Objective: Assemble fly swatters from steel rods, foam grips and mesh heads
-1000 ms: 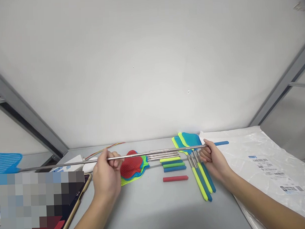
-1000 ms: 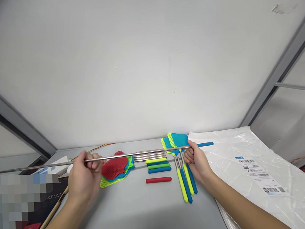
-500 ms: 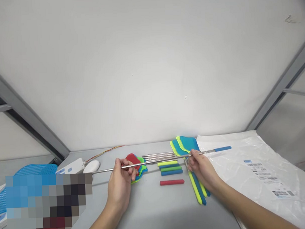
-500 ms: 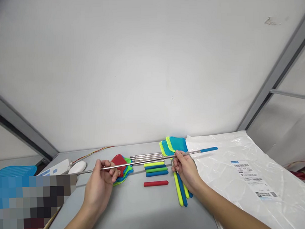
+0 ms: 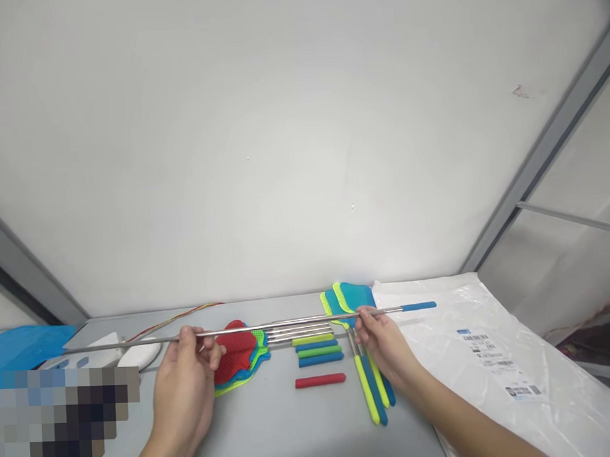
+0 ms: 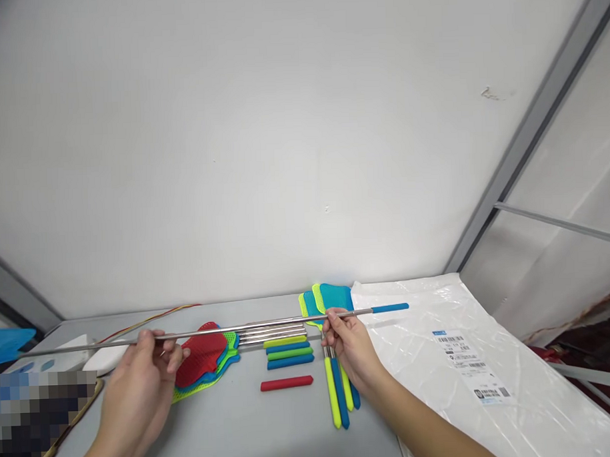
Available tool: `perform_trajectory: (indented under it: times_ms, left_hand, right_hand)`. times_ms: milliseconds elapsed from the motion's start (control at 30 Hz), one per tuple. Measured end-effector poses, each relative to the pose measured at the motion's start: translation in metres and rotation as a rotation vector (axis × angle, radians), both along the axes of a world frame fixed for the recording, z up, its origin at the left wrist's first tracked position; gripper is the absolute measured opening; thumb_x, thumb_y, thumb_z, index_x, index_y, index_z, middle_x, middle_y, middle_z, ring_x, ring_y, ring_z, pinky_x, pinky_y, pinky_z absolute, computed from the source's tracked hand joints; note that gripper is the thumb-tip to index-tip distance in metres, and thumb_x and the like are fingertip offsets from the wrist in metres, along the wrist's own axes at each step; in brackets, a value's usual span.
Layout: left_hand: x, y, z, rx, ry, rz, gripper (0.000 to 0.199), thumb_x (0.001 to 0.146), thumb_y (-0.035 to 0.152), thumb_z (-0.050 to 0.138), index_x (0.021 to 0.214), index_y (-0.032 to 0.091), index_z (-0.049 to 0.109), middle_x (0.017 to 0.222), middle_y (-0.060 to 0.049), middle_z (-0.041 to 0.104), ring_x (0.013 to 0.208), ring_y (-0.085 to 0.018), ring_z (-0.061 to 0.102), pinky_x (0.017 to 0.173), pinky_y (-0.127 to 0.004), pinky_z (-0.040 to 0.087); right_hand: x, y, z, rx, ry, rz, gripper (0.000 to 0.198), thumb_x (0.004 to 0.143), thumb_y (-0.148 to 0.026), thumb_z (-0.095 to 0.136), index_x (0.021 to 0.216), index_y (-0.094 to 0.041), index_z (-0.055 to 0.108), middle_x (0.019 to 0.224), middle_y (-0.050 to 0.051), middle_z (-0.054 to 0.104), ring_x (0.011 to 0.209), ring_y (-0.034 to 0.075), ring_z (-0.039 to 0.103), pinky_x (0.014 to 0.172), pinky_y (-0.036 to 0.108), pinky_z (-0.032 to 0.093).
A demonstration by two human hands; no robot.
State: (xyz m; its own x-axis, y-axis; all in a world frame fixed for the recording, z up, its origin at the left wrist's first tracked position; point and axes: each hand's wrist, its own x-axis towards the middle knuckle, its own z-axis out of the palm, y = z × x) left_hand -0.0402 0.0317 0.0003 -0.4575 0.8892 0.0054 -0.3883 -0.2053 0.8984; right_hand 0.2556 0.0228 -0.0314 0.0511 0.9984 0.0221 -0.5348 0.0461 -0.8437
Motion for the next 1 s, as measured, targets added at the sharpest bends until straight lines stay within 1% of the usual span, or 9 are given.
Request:
perform_trajectory:
  times_ms: [100,200,333,500,567,633,767,900,1000]
  left_hand:
    - [-0.006,0.003,-0.001,0.045,-0.005,0.024,0.024,0.084,0.044,0.059,0.090,0.021,0.055,0.067,0.006,0.047,0.048,-0.006,0.041,0.056,-0.022,0.043]
    - [-0.009,0.004,-0.003,0.086,0.025,0.025,0.023,0.085,0.044,0.058,0.091,0.021,0.056,0.070,0.006,0.047,0.047,-0.005,0.041,0.055,-0.021,0.042]
    - [-0.001,0.001,-0.009,0.104,0.086,0.002,0.025,0.087,0.046,0.055,0.091,0.021,0.057,0.071,0.005,0.049,0.047,-0.004,0.041,0.054,-0.020,0.041]
    - [0.024,-0.015,-0.023,0.033,0.145,-0.155,0.032,0.085,0.050,0.056,0.092,0.019,0.058,0.072,0.004,0.054,0.046,-0.005,0.039,0.053,-0.021,0.042]
    - [0.032,-0.022,-0.028,0.018,0.177,-0.224,0.034,0.084,0.051,0.056,0.092,0.018,0.059,0.073,0.003,0.055,0.047,-0.005,0.039,0.057,-0.022,0.044]
    - [0.037,-0.028,-0.030,0.005,0.197,-0.254,0.035,0.085,0.052,0.055,0.090,0.018,0.059,0.072,0.003,0.056,0.049,-0.006,0.041,0.060,-0.024,0.046]
    - [0.039,-0.032,-0.029,-0.005,0.202,-0.253,0.035,0.084,0.051,0.057,0.083,0.017,0.058,0.068,0.002,0.054,0.051,-0.007,0.042,0.060,-0.024,0.044]
    - [0.033,-0.028,-0.025,0.047,0.120,-0.213,0.033,0.083,0.049,0.059,0.092,0.017,0.060,0.072,0.003,0.054,0.048,-0.005,0.037,0.055,-0.022,0.042]
    - [0.025,-0.021,-0.024,0.081,0.043,-0.146,0.032,0.082,0.047,0.061,0.093,0.017,0.060,0.071,0.004,0.052,0.046,-0.004,0.038,0.053,-0.021,0.041]
  right_hand:
    - [0.003,0.003,-0.003,-0.007,0.019,-0.035,0.023,0.079,-0.037,0.072,0.090,-0.018,0.065,0.069,-0.003,0.057,0.053,0.006,0.043,0.057,0.021,0.048]
    - [0.007,0.007,-0.006,-0.018,0.039,-0.062,0.023,0.075,-0.037,0.076,0.085,-0.019,0.066,0.068,-0.003,0.055,0.055,0.006,0.044,0.058,0.021,0.049]
    - [0.009,0.007,-0.008,-0.027,0.042,-0.068,0.023,0.072,-0.036,0.079,0.081,-0.019,0.066,0.069,-0.004,0.055,0.055,0.006,0.044,0.059,0.020,0.049]
    - [0.000,-0.003,-0.005,-0.014,-0.006,0.010,0.024,0.073,-0.037,0.078,0.085,-0.019,0.067,0.068,-0.003,0.057,0.054,0.006,0.045,0.057,0.020,0.048]
    - [-0.004,-0.007,-0.003,-0.014,-0.030,0.048,0.025,0.074,-0.038,0.077,0.087,-0.019,0.068,0.068,-0.002,0.058,0.054,0.007,0.046,0.056,0.021,0.048]
    - [-0.006,-0.010,-0.003,-0.012,-0.047,0.064,0.027,0.073,-0.039,0.077,0.087,-0.018,0.068,0.068,-0.001,0.059,0.055,0.008,0.047,0.057,0.022,0.048]
    - [-0.002,-0.010,-0.002,-0.005,-0.058,0.042,0.028,0.071,-0.038,0.079,0.088,-0.018,0.069,0.068,-0.002,0.059,0.054,0.007,0.046,0.058,0.020,0.049]
    - [0.004,-0.006,-0.003,0.006,-0.050,0.006,0.029,0.070,-0.037,0.079,0.087,-0.016,0.069,0.068,-0.002,0.059,0.053,0.007,0.046,0.057,0.020,0.050]
    - [0.009,0.000,-0.005,0.006,-0.030,-0.039,0.030,0.069,-0.037,0.080,0.087,-0.016,0.069,0.066,-0.003,0.057,0.051,0.007,0.045,0.055,0.020,0.051]
